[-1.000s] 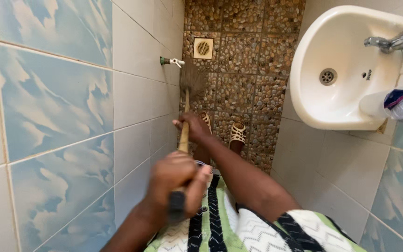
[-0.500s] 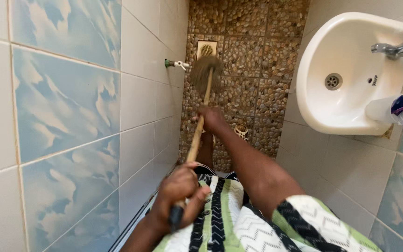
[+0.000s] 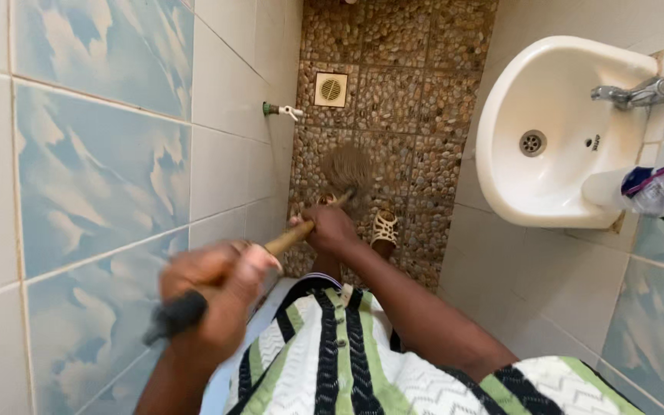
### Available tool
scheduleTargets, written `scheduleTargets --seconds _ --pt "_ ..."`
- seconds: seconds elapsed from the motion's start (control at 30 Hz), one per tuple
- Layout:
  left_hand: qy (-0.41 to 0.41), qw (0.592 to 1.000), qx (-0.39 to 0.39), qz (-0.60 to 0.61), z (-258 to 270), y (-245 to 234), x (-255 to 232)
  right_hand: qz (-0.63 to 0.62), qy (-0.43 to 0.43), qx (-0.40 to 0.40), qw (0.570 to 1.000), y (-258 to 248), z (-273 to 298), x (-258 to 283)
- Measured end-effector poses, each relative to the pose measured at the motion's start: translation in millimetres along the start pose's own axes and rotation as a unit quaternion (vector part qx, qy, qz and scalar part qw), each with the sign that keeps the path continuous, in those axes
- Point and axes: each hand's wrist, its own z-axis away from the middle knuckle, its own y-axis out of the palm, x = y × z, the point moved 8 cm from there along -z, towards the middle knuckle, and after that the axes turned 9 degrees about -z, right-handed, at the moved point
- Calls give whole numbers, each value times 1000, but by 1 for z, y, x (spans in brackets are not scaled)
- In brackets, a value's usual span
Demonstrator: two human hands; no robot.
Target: The person mops the bathroom floor using a mop.
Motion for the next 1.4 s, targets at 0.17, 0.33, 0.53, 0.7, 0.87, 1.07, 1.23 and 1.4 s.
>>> scheduleTargets --seconds 0.17,0.33,0.53,0.7,0.87,1.07,1.23,1.4 --pt "147 975 103 134 16 33 -26 27 -23 -51 998 -18 -7 -32" --pt "239 962 102 81 19 93 2 -3 64 -75 995 -28 -63 -109" --pt "225 969 65 81 -2 109 24 188 -199 -142 951 -59 -68 -50" --pt "167 985 3 34 -1 45 13 -104 38 -39 993 -42 -25 -7" --pt "-87 992 -16 94 -4 -5 25 -73 -32 -9 997 -10 3 20" --pt "139 976 8 168 18 16 -15 -4 -172 -98 980 -32 22 -17" --pt "219 960 97 144 35 75 -18 14 88 -121 989 -66 21 -91" --pt "192 962 116 153 11 110 -9 -28 22 -220 975 -104 36 -124"
